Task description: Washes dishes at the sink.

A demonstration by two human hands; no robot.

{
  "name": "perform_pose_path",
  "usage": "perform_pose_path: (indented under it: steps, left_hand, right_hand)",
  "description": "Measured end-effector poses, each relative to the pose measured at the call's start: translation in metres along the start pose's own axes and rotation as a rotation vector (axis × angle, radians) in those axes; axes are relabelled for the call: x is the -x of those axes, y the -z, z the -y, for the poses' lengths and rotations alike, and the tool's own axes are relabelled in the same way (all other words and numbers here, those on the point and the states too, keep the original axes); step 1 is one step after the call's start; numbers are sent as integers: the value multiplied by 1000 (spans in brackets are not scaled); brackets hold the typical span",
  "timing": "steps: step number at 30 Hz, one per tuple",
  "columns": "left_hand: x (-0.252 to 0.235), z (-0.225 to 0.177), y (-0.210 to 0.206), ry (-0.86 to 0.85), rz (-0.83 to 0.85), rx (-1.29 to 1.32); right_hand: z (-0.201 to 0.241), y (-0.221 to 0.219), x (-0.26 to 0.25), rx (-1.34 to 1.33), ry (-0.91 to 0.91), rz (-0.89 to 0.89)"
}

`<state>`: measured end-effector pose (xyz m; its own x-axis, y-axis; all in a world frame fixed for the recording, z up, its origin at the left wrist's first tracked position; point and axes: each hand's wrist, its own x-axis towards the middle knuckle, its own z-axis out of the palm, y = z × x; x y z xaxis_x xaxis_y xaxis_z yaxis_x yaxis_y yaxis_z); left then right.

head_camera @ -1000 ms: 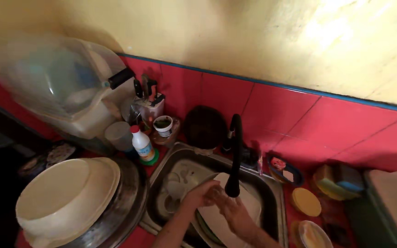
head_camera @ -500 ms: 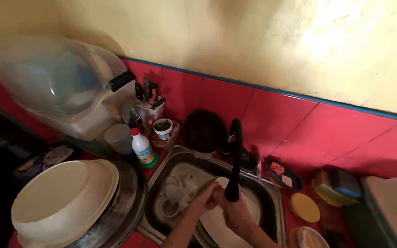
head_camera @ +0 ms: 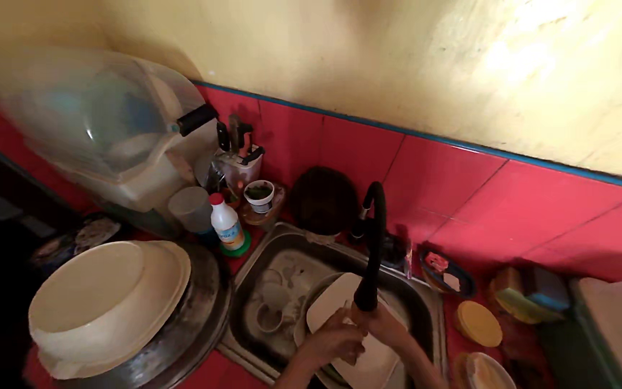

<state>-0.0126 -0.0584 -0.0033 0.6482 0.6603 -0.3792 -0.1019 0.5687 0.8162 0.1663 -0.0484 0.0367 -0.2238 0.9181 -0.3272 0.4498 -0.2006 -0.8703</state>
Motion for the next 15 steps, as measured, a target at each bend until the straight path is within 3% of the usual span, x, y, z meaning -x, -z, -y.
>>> perform_pose_path:
  steps: [2,3,5,7,9,12,15]
  left_hand:
    - [-6,-2,-11,-55,-110,-378]
    - [-8,-2,-14,-57,-144,-401]
    - [-7,-12,-22,5,-202,-83]
    - [-9,-16,-29,104,-235,413]
    - [-13,-28,-32,195,-319,759]
    - [-22,-40,-39,185,-443,945]
    - [-28,-33,-42,247,-332,897]
  right_hand:
    - [12,-29,-2,270,-225,-195]
    - [9,-38,-3,234,-234,-293]
    - [-6,-36,-5,-128,-124,-403]
    - [-19,-34,0,-438,-14,-312]
    - [-26,-41,8,-488,39,-192]
    - [-30,-48,17,-331,126,-236]
    - [-43,-48,26,-381,175,-413]
